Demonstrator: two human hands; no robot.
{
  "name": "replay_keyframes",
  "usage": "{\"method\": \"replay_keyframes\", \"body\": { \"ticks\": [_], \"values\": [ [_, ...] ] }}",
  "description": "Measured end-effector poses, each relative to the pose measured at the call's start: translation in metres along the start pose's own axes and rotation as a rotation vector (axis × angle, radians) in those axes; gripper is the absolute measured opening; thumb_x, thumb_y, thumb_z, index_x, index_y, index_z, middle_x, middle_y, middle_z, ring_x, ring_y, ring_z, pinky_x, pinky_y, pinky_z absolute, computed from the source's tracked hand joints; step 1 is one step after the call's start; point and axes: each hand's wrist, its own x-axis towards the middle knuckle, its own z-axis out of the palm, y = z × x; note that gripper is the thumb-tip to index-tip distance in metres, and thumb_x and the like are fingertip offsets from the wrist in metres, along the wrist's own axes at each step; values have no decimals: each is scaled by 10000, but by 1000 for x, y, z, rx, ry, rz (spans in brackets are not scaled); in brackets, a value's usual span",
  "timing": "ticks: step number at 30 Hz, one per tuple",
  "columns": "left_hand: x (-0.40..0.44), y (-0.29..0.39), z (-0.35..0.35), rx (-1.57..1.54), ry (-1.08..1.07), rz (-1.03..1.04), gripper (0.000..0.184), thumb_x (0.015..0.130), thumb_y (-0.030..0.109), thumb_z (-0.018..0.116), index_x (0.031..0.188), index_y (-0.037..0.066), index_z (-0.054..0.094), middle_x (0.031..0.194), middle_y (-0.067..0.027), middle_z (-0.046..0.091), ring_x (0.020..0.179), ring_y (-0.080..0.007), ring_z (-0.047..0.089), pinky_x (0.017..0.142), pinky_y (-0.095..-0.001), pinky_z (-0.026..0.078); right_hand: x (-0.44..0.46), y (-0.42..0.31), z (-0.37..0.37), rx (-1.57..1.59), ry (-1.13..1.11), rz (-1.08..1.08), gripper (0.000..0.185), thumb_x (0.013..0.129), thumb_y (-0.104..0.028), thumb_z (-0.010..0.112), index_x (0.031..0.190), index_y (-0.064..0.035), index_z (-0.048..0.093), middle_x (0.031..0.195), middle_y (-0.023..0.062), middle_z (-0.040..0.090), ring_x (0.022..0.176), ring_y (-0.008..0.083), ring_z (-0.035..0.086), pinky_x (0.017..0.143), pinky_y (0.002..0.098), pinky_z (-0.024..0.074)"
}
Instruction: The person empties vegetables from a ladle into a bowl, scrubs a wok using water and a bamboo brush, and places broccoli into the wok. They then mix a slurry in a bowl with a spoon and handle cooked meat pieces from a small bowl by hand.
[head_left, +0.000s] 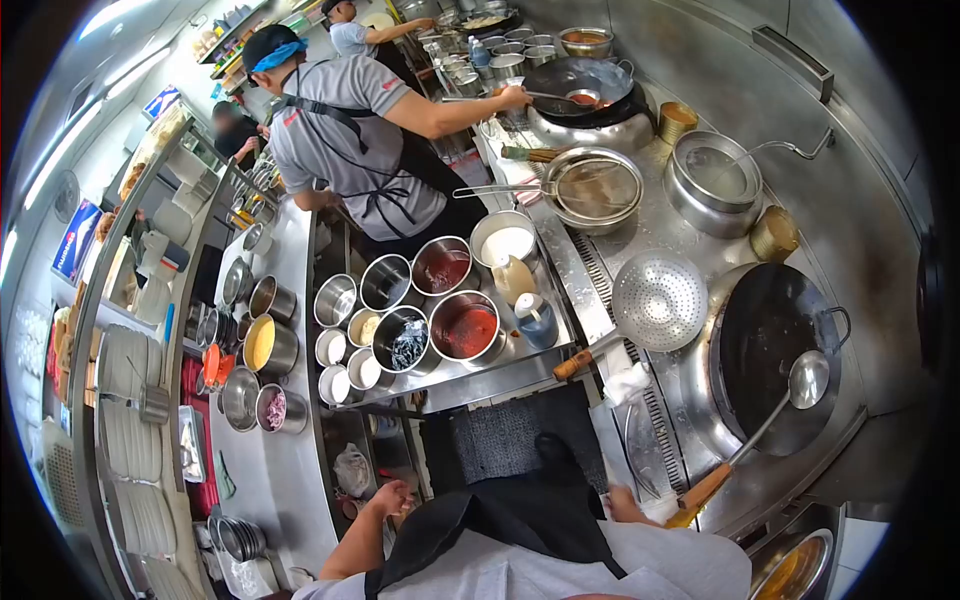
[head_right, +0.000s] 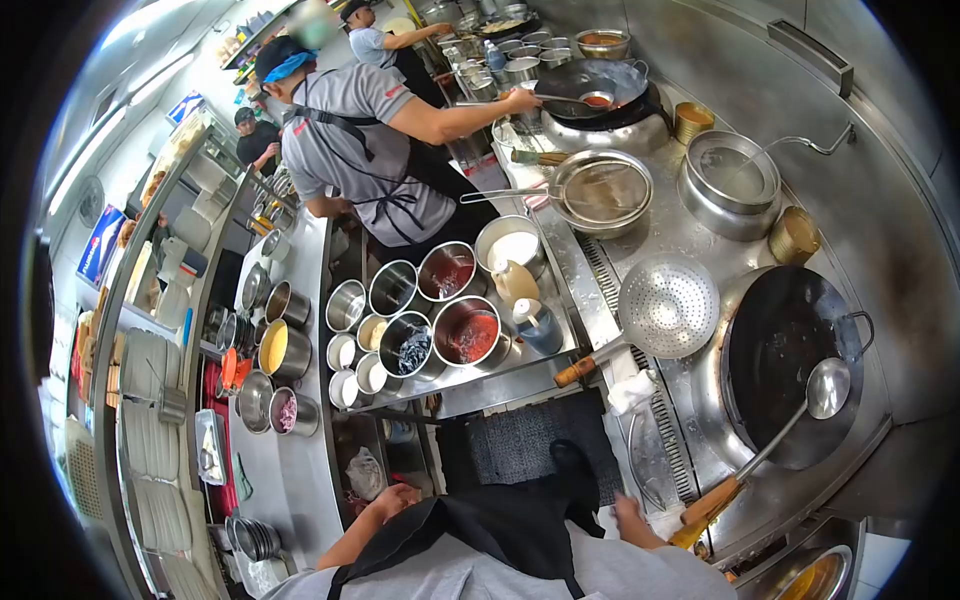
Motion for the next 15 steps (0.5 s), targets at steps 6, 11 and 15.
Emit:
{"method": "replay_keyframes", "body": {
  "ticks": [6, 11, 15],
  "values": [
    [45, -24, 8, 103, -108, 288, 317, 864, 174, 584, 1158, 58, 559, 1111, -72, 615, 963, -174, 603, 824, -303, 478, -109, -179, 116, 249, -911, -39, 213, 889, -240, 613, 1008, -63, 612, 939, 30, 613, 862, 148, 568, 747, 334, 460],
    [-41, 179, 82, -29, -80, 616, 326, 902, 148, 544, 1211, 47, 525, 1145, -93, 587, 1023, -173, 562, 889, -311, 448, -155, -191, 141, 15, -1376, 70, 218, 923, -285, 577, 1008, -89, 620, 937, 1, 586, 877, 110, 546, 771, 289, 445],
    [-38, 241, 123, 38, -370, 777, 365, 960, 239, 507, 1280, 64, 490, 1110, -72, 574, 1034, -155, 517, 912, -308, 414, -213, -214, 139, -173, -1243, -51, 194, 895, -213, 622, 1030, -74, 620, 942, 2, 621, 879, 135, 575, 817, 299, 466]
  ]
}}
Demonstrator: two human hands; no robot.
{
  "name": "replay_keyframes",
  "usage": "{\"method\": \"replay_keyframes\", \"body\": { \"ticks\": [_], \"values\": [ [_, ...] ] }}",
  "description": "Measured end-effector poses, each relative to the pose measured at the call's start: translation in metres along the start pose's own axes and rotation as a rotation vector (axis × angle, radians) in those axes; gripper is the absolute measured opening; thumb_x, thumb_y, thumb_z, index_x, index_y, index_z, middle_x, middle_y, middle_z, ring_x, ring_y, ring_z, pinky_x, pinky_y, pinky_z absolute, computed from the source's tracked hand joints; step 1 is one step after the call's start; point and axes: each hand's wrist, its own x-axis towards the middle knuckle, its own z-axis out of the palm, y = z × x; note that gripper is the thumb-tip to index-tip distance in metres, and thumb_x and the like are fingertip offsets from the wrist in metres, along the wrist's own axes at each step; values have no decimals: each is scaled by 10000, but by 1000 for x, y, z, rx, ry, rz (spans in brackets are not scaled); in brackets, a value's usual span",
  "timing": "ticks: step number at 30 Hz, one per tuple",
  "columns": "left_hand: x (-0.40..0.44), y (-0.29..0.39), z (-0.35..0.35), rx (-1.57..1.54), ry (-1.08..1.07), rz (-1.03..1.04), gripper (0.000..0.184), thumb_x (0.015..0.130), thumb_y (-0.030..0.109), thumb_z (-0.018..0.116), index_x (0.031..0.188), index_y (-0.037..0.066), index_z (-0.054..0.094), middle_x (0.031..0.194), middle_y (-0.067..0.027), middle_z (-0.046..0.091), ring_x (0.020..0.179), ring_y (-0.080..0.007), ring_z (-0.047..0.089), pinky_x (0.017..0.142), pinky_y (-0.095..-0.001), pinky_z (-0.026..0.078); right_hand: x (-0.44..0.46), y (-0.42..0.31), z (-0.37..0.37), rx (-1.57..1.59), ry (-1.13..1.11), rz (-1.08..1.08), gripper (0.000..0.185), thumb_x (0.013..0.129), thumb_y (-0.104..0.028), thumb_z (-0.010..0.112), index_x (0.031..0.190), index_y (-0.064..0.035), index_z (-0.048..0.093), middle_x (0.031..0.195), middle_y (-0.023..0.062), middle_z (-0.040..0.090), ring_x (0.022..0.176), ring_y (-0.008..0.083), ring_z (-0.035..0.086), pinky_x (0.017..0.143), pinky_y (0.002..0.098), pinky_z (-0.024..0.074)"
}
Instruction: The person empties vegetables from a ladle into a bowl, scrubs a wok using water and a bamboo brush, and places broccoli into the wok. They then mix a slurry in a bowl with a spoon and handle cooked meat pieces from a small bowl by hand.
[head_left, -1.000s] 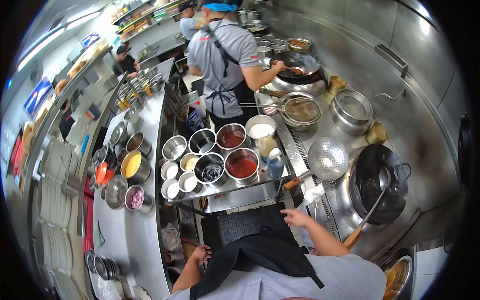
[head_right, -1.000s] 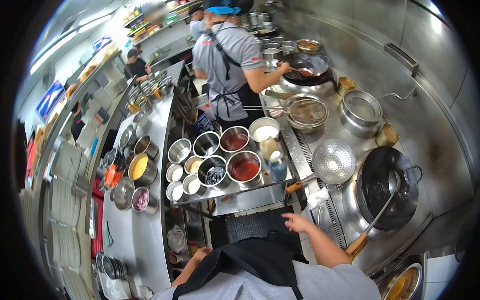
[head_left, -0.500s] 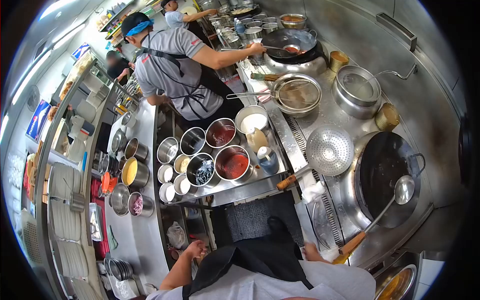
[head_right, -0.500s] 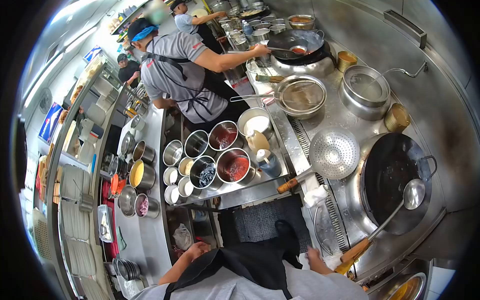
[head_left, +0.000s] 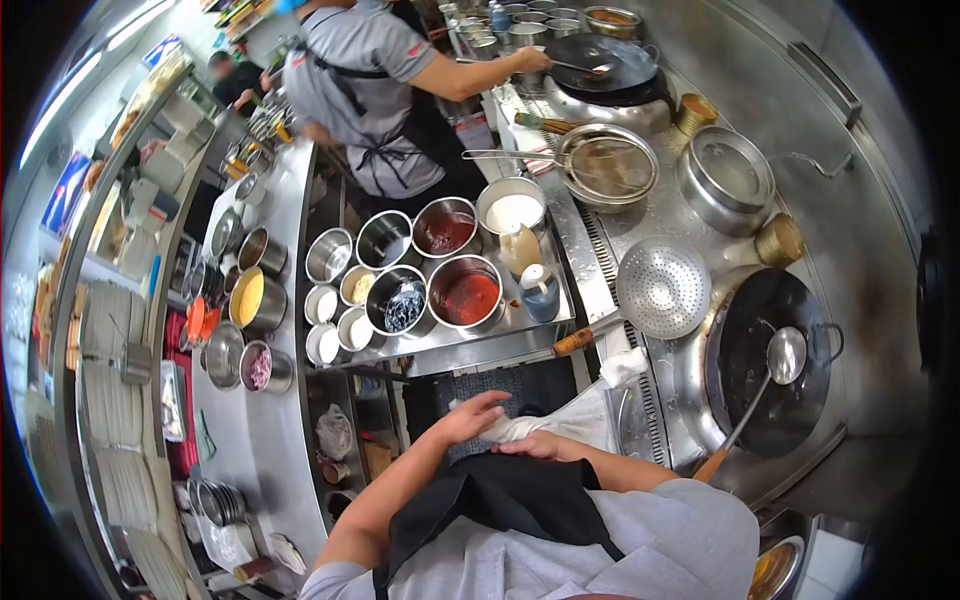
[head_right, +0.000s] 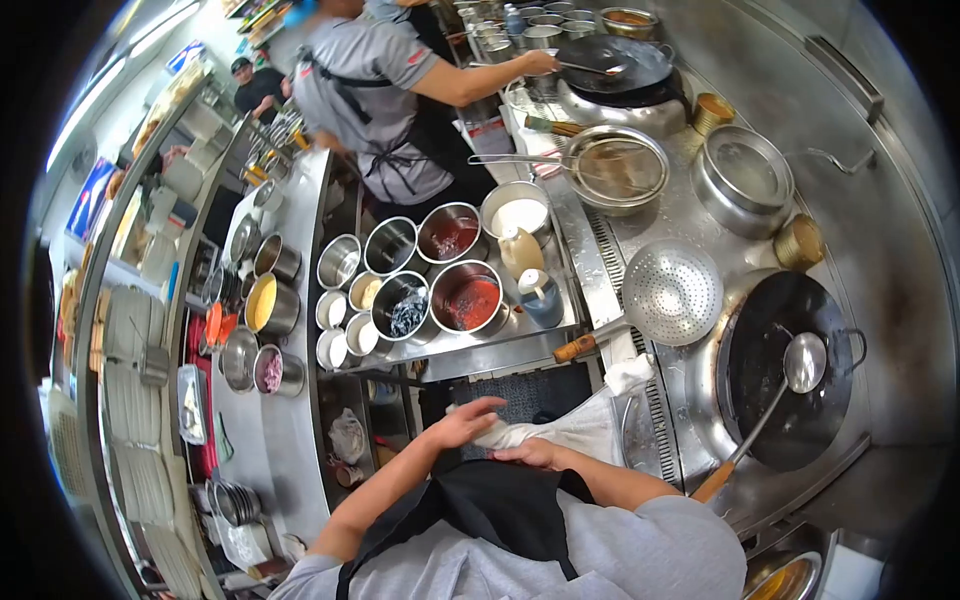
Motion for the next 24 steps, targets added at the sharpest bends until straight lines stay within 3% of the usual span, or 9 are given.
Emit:
{"method": "replay_keyframes", "body": {
  "ticks": [2, 5, 8, 12, 17, 18, 20, 22, 24],
  "values": [
    [19, -10, 4, 153, -269, -97, 393, 972, 311, 463, 1257, 44, 504, 1115, -116, 607, 1036, -190, 549, 900, -332, 429, 7, -12, -12, -165, -55, -77, 208, 867, -174, 647, 1053, -83, 629, 942, 20, 635, 886, 131, 588, 807, 283, 468],
    [18, -15, 6, 364, -212, -125, 400, 961, 323, 469, 1220, 23, 522, 1076, -142, 624, 993, -202, 579, 867, -329, 445, 32, 1, -50, -281, 10, -24, 304, 913, -288, 583, 1113, -63, 626, 994, 45, 655, 919, 147, 610, 831, 277, 467],
    [0, -27, -3, 453, -275, -354, 405, 944, 322, 492, 1179, -4, 541, 1014, -162, 636, 941, -206, 600, 829, -321, 460, 40, 0, -61, -1369, -76, -319, 442, 880, -412, 576, 1136, -54, 624, 1087, 136, 646, 1020, 264, 593, 886, 355, 439],
    [-26, -113, 8, 24, -95, -101, 295, 878, 156, 586, 1123, -7, 585, 936, -113, 671, 831, -186, 626, 750, -325, 498, 50, 10, -63, -1281, 64, -31, 494, 861, -463, 575, 1102, -37, 640, 1093, 160, 642, 1034, 293, 590, 900, 362, 430],
    [-86, -170, 14, -472, 540, -461, 279, 814, 80, 624, 1081, 2, 595, 850, -127, 661, 765, -178, 642, 682, -297, 517, 70, 18, -149, -1502, 111, 202, 478, 841, -443, 612, 1077, -29, 646, 1019, 157, 648, 952, 286, 605, 870, 364, 439],
    [-102, -233, 15, -283, 635, -480, 290, 796, 86, 633, 1071, 6, 594, 836, -133, 659, 746, -181, 646, 651, -305, 520, 70, 19, -172, -1709, 75, 206, 426, 835, -384, 649, 1078, -35, 640, 940, 135, 655, 858, 258, 623, 830, 361, 455],
    [-148, -303, 26, -113, 822, -616, 290, 761, 108, 646, 1034, 25, 593, 798, -127, 654, 670, -189, 653, 552, -323, 519, 57, 8, -183, -1654, 290, -13, 406, 760, -404, 711, 918, -30, 689, 806, 123, 653, 794, 231, 621, 761, 359, 466],
    [-199, -329, 44, -561, 930, -756, 237, 783, 86, 625, 1016, 81, 582, 755, -84, 650, 567, -194, 632, 439, -370, 485, 43, -12, -177, -1506, 301, 224, 386, 746, -400, 728, 761, -17, 691, 685, 89, 643, 655, 184, 616, 617, 345, 468],
    [-239, -319, 67, -674, 994, -865, 221, 798, 57, 576, 1012, 111, 569, 711, -69, 618, 563, -196, 619, 414, -365, 467, 40, -21, -175, -1502, 394, 335, 386, 752, -401, 726, 709, -20, 685, 631, 74, 632, 591, 176, 605, 565, 351, 457]
  ]
}}
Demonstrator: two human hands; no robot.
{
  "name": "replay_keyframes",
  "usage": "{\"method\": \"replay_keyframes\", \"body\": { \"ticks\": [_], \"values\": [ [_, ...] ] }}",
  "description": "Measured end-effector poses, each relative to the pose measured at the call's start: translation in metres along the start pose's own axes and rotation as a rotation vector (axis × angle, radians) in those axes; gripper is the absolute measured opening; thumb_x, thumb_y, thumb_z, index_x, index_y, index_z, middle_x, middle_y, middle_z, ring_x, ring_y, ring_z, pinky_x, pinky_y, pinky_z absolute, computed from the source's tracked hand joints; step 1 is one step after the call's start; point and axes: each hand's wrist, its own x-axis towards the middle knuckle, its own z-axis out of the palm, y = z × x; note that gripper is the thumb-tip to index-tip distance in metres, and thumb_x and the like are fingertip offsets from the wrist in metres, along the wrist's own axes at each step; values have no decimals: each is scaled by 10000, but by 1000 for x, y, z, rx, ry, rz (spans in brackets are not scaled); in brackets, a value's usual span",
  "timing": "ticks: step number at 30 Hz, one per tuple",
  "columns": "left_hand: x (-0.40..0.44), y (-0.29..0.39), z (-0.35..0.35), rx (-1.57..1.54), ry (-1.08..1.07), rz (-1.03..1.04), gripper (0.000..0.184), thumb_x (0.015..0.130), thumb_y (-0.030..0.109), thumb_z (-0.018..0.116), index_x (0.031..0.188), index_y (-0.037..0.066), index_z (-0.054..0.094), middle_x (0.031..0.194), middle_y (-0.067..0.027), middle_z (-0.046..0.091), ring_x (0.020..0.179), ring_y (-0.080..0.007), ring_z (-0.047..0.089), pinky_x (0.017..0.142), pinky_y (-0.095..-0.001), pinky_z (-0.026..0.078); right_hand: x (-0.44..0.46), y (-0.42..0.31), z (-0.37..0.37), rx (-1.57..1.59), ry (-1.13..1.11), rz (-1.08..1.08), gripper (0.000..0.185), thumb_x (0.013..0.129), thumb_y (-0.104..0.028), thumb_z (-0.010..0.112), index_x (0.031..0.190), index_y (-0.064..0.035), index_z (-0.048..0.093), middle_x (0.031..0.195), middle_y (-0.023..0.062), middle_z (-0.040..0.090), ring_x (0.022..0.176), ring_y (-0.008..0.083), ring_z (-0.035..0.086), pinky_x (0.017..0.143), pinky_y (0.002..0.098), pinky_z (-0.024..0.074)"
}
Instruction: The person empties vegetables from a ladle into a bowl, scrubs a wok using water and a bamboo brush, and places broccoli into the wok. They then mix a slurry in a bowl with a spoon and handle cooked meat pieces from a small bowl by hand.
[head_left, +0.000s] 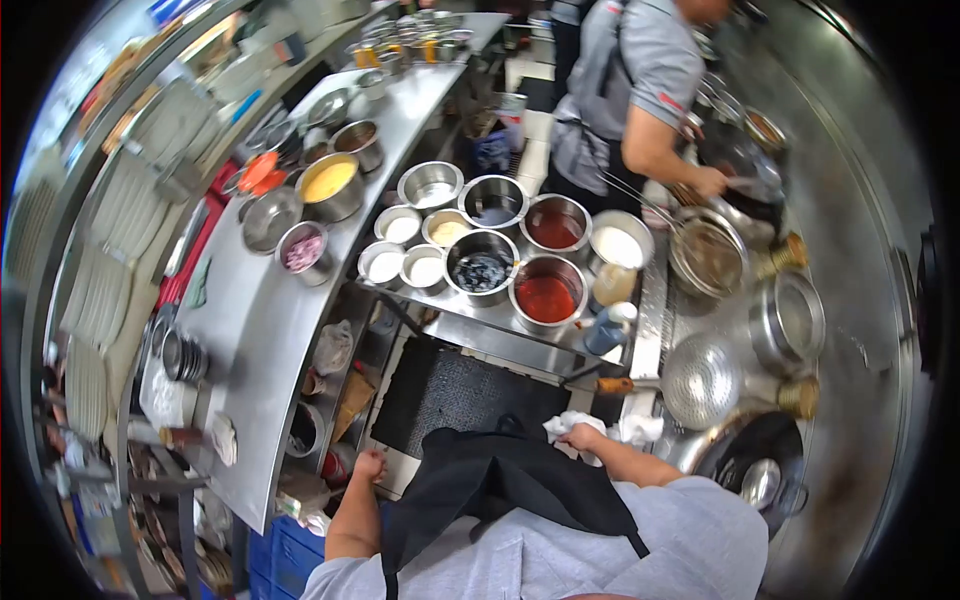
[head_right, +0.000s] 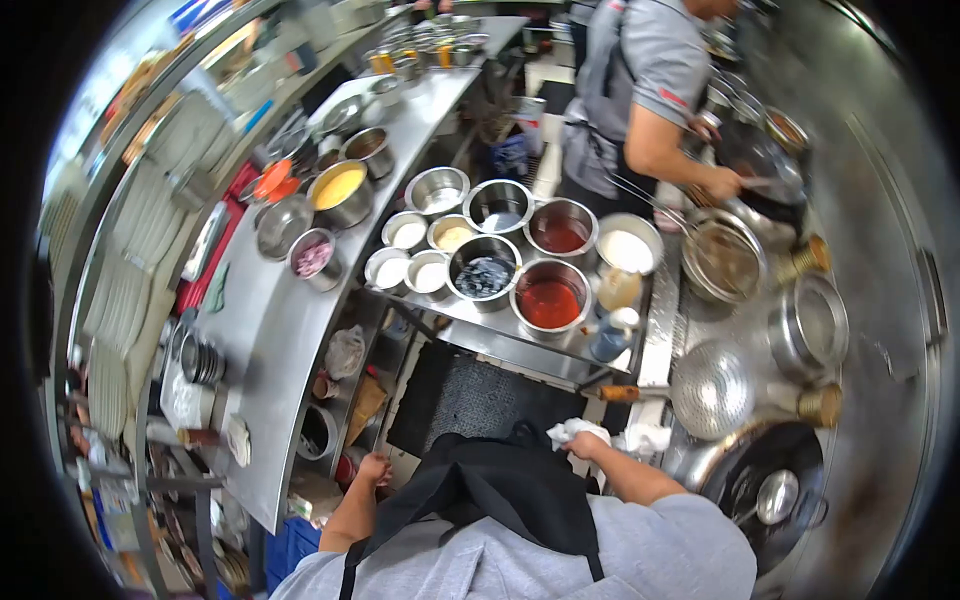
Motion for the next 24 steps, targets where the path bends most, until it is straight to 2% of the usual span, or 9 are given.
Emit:
{"method": "replay_keyframes", "body": {
  "ticks": [1, 4, 6, 7, 10, 16, 20, 22, 24],
  "values": [
    [-8, -21, -11, -20, 6, -26, 221, 798, 48, 560, 1009, 117, 569, 699, -64, 607, 565, -200, 616, 412, -363, 465, 4, 5, 0, -77, 85, -140, 381, 747, -399, 731, 694, -24, 685, 610, 72, 624, 574, 176, 600, 555, 356, 456],
    [-37, -59, -17, -139, 21, -90, 211, 798, 53, 547, 996, 121, 573, 690, -54, 596, 584, -212, 623, 452, -380, 480, 12, -2, 1, -197, -131, 41, 158, 770, -262, 707, 803, -108, 718, 657, 50, 635, 618, 162, 609, 565, 358, 469],
    [-51, -70, -7, -124, 49, -91, 201, 797, 66, 554, 988, 122, 578, 702, -50, 602, 591, -212, 626, 480, -389, 488, 19, 9, 14, -219, -129, -109, 118, 812, -208, 667, 793, -100, 709, 654, 33, 629, 576, 155, 586, 496, 358, 440],
    [-63, -70, 0, -87, 66, -99, 191, 796, 78, 562, 980, 123, 583, 714, -47, 608, 598, -211, 628, 508, -398, 495, 26, 13, 21, 71, -406, 128, 148, 834, -195, 641, 752, -83, 693, 627, 19, 601, 554, 146, 554, 471, 354, 413],
    [-80, -62, 12, 25, -13, -9, 237, 784, 137, 617, 1019, 122, 588, 788, -44, 648, 643, -206, 654, 562, -423, 516, 61, 25, 45, -265, -248, -214, 198, 842, -176, 630, 667, -85, 632, 560, 19, 503, 485, 141, 461, 438, 343, 354],
    [-46, -54, 1, -21, -67, 91, 275, 789, 139, 629, 1054, 82, 581, 809, -61, 667, 657, -195, 668, 486, -353, 518, 8, -66, 3, 81, -276, -18, 277, 896, -194, 604, 649, -68, 598, 583, 31, 567, 506, 134, 548, 423, 315, 411],
    [-51, -23, -33, -108, 65, 103, 292, 791, 96, 620, 1074, 63, 560, 799, -77, 649, 575, -170, 611, 422, -314, 463, 18, -71, 4, 12, -394, 120, 201, 897, -223, 601, 1012, -59, 593, 688, 53, 613, 550, 160, 586, 492, 311, 482],
    [-48, -16, -56, -235, 45, 102, 306, 799, 73, 609, 1098, 63, 543, 801, -79, 638, 563, -161, 585, 407, -303, 435, 26, -68, 9, 37, -431, 124, 335, 893, -237, 605, 1181, -73, 551, 735, 64, 632, 566, 174, 597, 513, 319, 500],
    [-54, 6, -80, -381, 45, 180, 353, 823, 17, 577, 1163, 67, 494, 821, -82, 610, 555, -146, 545, 384, -278, 377, 37, -65, 16, 32, -448, 223, 563, 886, -265, 609, 1380, -142, 367, 791, 76, 643, 577, 192, 605, 520, 346, 507]
  ]
}}
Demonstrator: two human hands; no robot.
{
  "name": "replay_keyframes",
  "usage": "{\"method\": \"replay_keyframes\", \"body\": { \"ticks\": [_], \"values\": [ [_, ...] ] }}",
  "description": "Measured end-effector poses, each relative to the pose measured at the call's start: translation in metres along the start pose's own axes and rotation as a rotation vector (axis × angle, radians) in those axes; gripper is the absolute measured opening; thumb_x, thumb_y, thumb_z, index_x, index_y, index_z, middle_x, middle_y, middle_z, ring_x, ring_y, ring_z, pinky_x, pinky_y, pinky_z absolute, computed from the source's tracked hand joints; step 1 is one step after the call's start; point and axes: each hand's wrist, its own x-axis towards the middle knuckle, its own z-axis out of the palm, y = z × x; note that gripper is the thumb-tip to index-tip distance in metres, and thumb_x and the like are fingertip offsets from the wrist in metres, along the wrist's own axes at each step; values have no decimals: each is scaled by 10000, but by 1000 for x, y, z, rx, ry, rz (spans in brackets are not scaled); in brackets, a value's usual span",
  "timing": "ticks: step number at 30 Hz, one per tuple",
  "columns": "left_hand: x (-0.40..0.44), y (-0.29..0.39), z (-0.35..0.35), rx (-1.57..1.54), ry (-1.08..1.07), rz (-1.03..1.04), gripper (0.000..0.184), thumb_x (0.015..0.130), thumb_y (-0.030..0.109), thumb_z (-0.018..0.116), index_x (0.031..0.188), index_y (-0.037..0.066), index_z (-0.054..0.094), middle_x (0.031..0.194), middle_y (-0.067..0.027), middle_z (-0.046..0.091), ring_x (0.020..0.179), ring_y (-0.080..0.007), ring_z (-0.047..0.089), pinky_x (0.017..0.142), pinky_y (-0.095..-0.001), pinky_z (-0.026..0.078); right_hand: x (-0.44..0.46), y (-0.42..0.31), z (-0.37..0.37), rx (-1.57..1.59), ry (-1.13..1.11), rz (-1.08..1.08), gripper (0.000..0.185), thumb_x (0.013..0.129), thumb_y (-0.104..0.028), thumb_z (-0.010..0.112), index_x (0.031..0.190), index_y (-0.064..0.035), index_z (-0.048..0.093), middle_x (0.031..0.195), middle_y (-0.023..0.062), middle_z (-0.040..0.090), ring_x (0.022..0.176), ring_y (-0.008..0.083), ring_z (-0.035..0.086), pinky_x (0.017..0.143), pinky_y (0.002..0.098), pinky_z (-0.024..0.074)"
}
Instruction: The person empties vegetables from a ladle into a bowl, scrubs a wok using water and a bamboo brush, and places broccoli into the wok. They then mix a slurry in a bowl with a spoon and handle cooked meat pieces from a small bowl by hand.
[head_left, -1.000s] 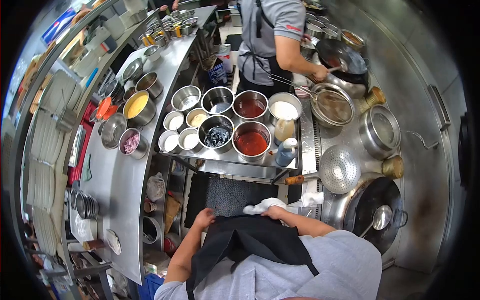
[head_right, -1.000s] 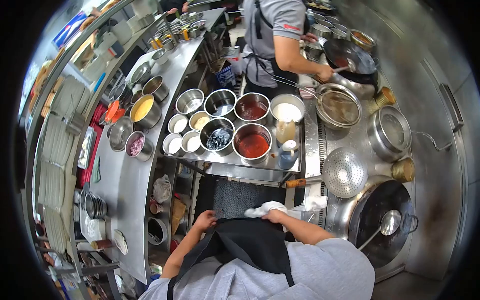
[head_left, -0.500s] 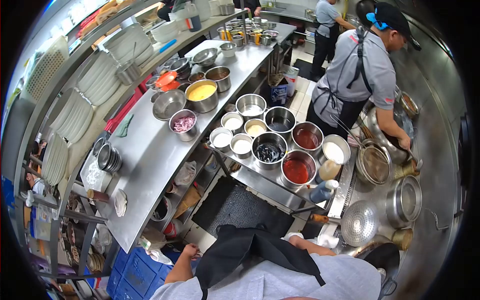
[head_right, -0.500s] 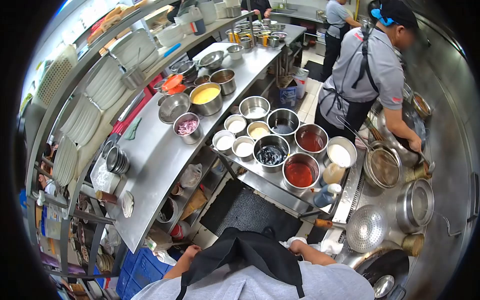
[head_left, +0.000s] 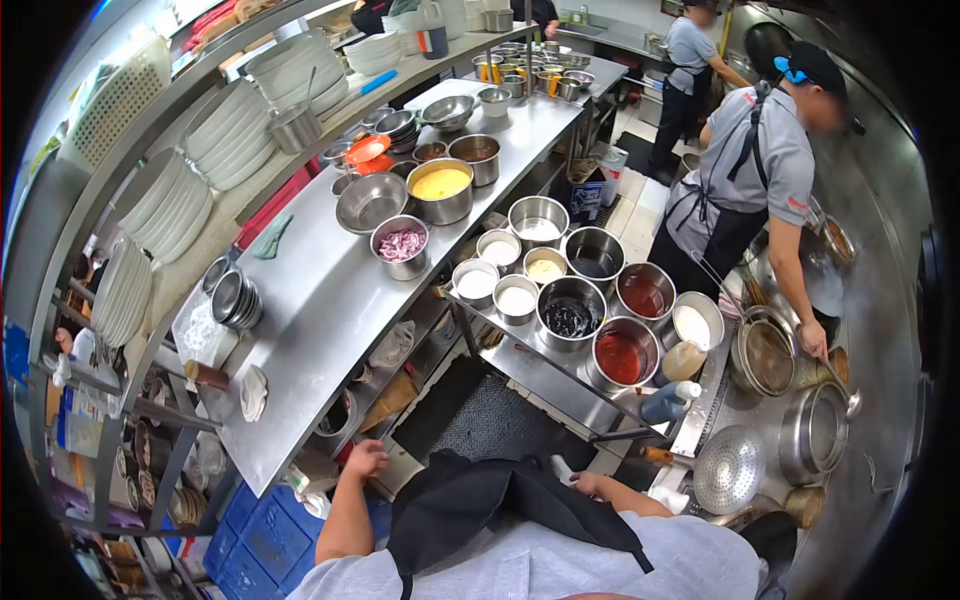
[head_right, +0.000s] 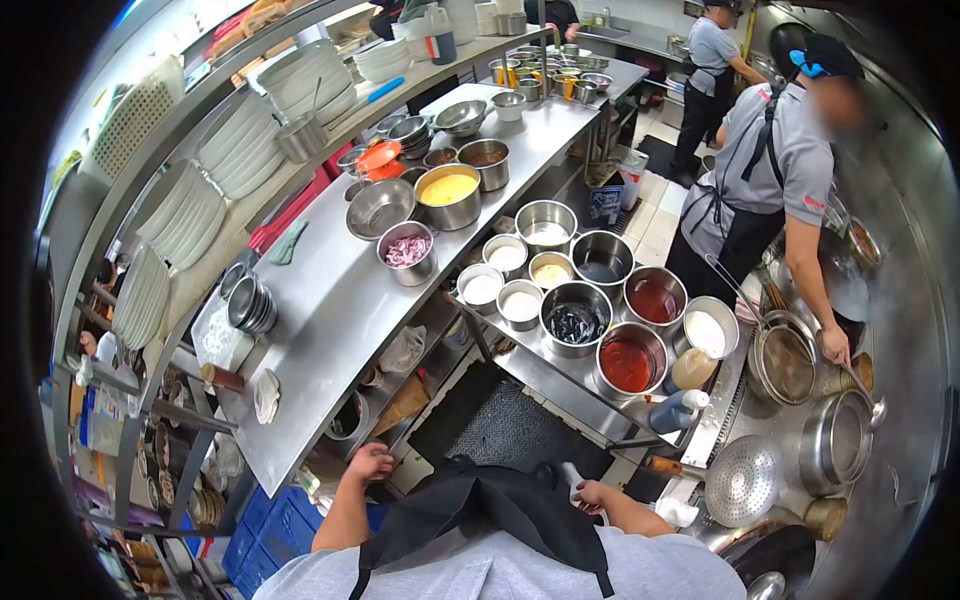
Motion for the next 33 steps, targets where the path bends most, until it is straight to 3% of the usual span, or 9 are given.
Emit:
{"method": "replay_keyframes", "body": {
  "ticks": [6, 8, 9, 12, 18, 22, 23, 28, 33],
  "values": [
    [-42, 190, -97, -40, 199, 571, 463, 738, -90, 404, 1166, 42, 520, 1024, -83, 625, 788, -171, 627, 608, -257, 473, 28, -1, 11, 61, 113, -45, 491, 899, -282, 586, 1342, -143, 428, 765, 78, 652, 597, 179, 623, 522, 352, 505],
    [-67, 256, -143, 3, 234, 859, 505, 726, -86, 400, 1201, 45, 512, 1069, -73, 608, 879, -164, 603, 717, -265, 471, -18, -42, 19, -81, 272, -55, 357, 891, -251, 593, 1166, -23, 585, 833, 86, 623, 677, 205, 585, 560, 347, 465],
    [-75, 285, -167, -2, 258, 980, 520, 723, -84, 400, 1212, 50, 511, 1083, -66, 603, 906, -161, 593, 753, -270, 467, -30, -59, 21, -56, 181, 5, 206, 893, -243, 590, 946, -47, 623, 624, 31, 542, 502, 172, 505, 452, 353, 412],
    [-108, 356, -226, 37, 305, 1260, 460, 800, -58, 384, 1239, 24, 494, 1127, -78, 591, 948, -164, 578, 814, -275, 458, 23, -55, 33, 153, 124, 39, 176, 883, -260, 597, 837, -91, 584, 562, 6, 507, 420, 147, 463, 380, 336, 365],
    [-114, 434, -307, 201, 416, 1435, 316, 900, 5, 444, 1202, 30, 531, 994, -60, 618, 809, -104, 552, 735, -242, 449, 25, -208, 46, -294, 239, -38, 215, 819, -141, 519, 999, -132, 636, 755, 76, 657, 515, 193, 598, 418, 353, 443],
    [-90, 447, -336, 310, 366, 1350, 277, 887, -10, 437, 1126, 21, 573, 838, -30, 586, 734, -71, 500, 676, -219, 403, -34, -376, 48, -647, 366, -613, 210, 762, -212, 551, 874, -65, 649, 753, 160, 650, 726, 327, 625, 672, 418, 484],
    [-83, 445, -339, 320, 348, 1304, 261, 888, -10, 437, 1104, 14, 581, 800, -24, 568, 713, -70, 484, 663, -215, 395, -31, -409, 49, -813, 564, -787, 190, 765, -177, 523, 876, -65, 629, 784, 162, 643, 743, 339, 615, 667, 426, 477],
    [-50, 433, -353, 217, 363, 1430, 217, 877, -7, 455, 1044, -7, 592, 715, -9, 504, 658, -75, 447, 622, -205, 363, -226, -602, 109, -983, 466, -1164, 89, 765, -70, 510, 849, -45, 523, 779, 145, 568, 771, 345, 575, 671, 432, 446],
    [-55, 432, -358, 143, 399, 1394, 214, 877, -2, 448, 1031, -6, 596, 681, 7, 464, 642, -74, 429, 608, -209, 353, -369, -683, 212, -1307, 409, -1990, 143, 666, -118, 591, 768, -56, 512, 706, 85, 522, 647, 276, 571, 566, 393, 463]
  ]
}}
